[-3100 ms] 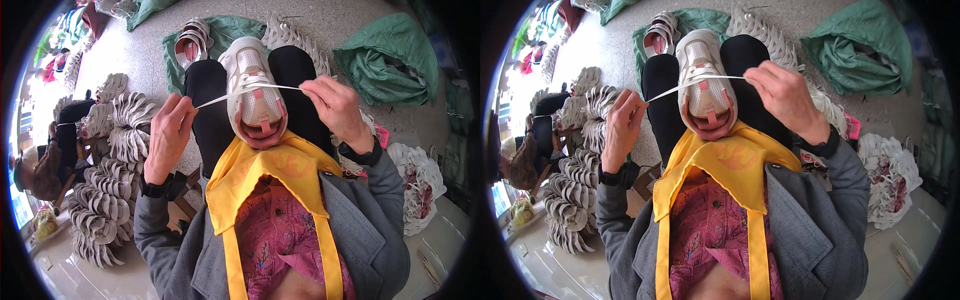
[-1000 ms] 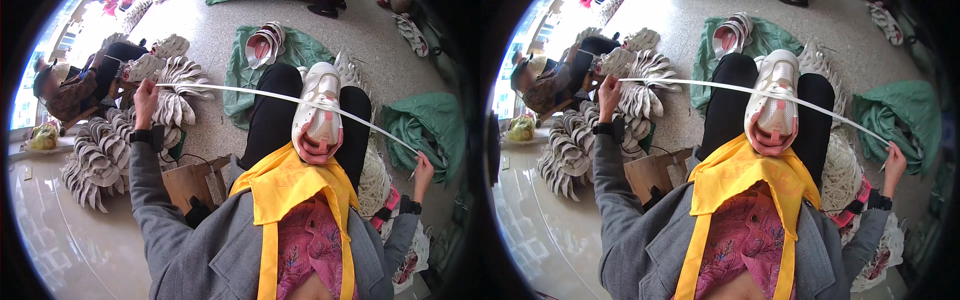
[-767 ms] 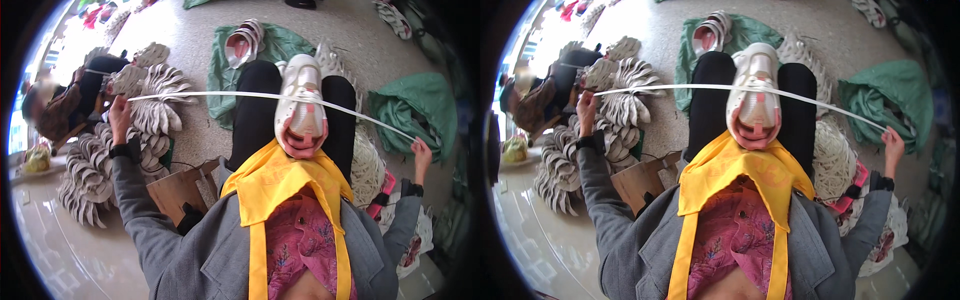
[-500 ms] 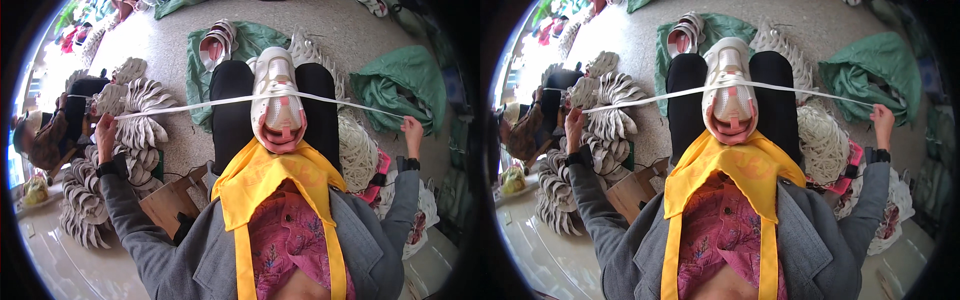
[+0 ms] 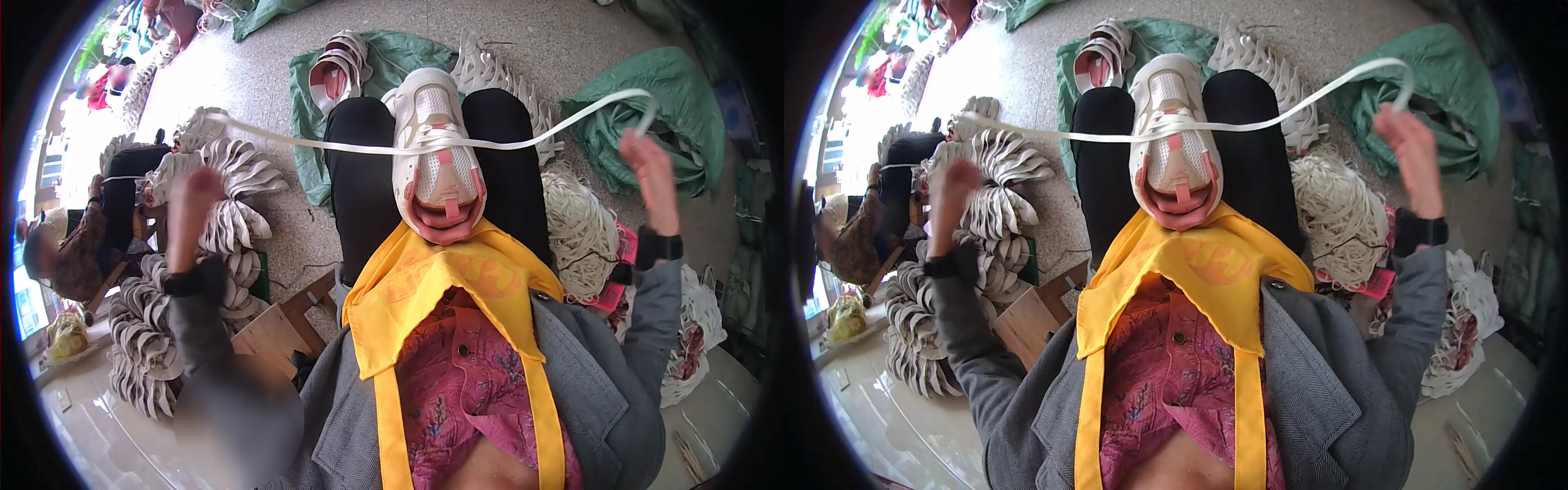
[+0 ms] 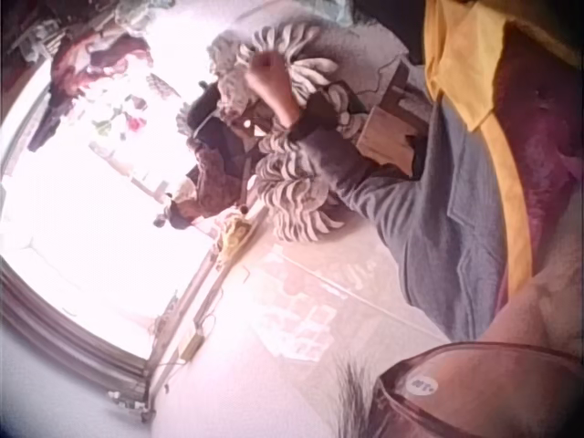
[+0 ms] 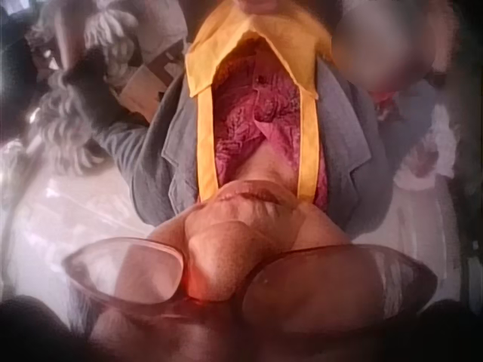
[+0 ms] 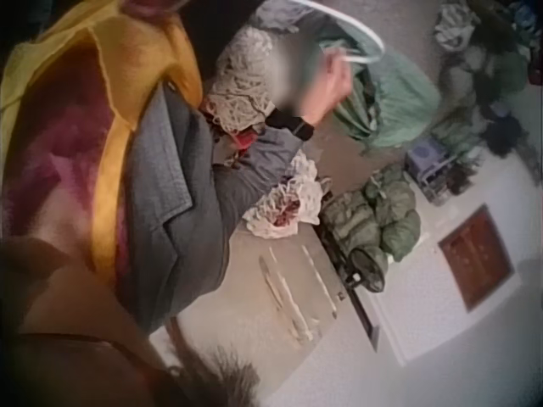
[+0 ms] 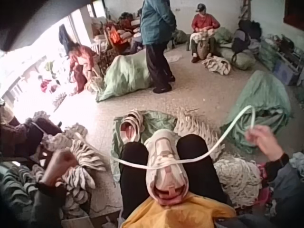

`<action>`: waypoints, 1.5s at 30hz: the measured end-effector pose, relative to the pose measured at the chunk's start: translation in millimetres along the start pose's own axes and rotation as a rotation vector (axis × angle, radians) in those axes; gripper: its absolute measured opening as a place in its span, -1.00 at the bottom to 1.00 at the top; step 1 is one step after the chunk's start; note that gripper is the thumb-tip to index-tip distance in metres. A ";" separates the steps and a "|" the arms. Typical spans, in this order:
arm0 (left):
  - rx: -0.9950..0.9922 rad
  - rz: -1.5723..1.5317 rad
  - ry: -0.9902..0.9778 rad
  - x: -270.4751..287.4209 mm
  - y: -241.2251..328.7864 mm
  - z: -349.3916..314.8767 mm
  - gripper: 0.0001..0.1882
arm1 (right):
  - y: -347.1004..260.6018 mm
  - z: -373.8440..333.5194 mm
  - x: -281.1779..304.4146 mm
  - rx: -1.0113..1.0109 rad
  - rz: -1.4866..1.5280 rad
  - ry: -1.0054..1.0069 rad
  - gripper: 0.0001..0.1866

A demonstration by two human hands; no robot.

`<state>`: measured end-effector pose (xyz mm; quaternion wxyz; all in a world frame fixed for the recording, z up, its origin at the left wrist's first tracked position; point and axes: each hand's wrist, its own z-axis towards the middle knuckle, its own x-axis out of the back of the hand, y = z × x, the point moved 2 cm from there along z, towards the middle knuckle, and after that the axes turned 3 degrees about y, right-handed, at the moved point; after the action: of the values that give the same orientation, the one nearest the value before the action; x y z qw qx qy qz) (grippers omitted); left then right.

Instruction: Lacing a shoe upper by threading a long white cord through the design components.

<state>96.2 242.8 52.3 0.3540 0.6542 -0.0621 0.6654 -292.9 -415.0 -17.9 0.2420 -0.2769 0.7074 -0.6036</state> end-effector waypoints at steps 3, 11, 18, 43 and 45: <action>0.189 -0.734 -0.578 -74.8 130.6 -26.0 -0.90 | 8.8 -53.2 -81.7 -0.221 -0.103 -0.297 -0.71; -0.007 -0.765 -0.382 -125.0 203.2 -10.2 -0.90 | -14.9 -82.6 -209.8 0.460 -0.612 -0.449 -0.87; 0.040 -1.123 -0.309 -138.9 221.6 10.1 -0.90 | -0.8 -65.7 -234.2 0.671 -0.571 -0.264 -0.89; 0.070 -1.001 -0.212 -150.8 228.2 8.7 -0.90 | 6.1 -68.8 -232.3 0.608 -0.482 -0.204 -0.89; 0.079 -0.896 -0.170 -150.8 230.6 9.0 -0.87 | 8.5 -69.8 -230.4 0.410 -0.273 -0.276 -0.86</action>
<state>-39.9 8.1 3.4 0.5754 0.6819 0.2236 0.3925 -172.9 -206.2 -13.7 0.3033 -0.3944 0.4869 -0.7179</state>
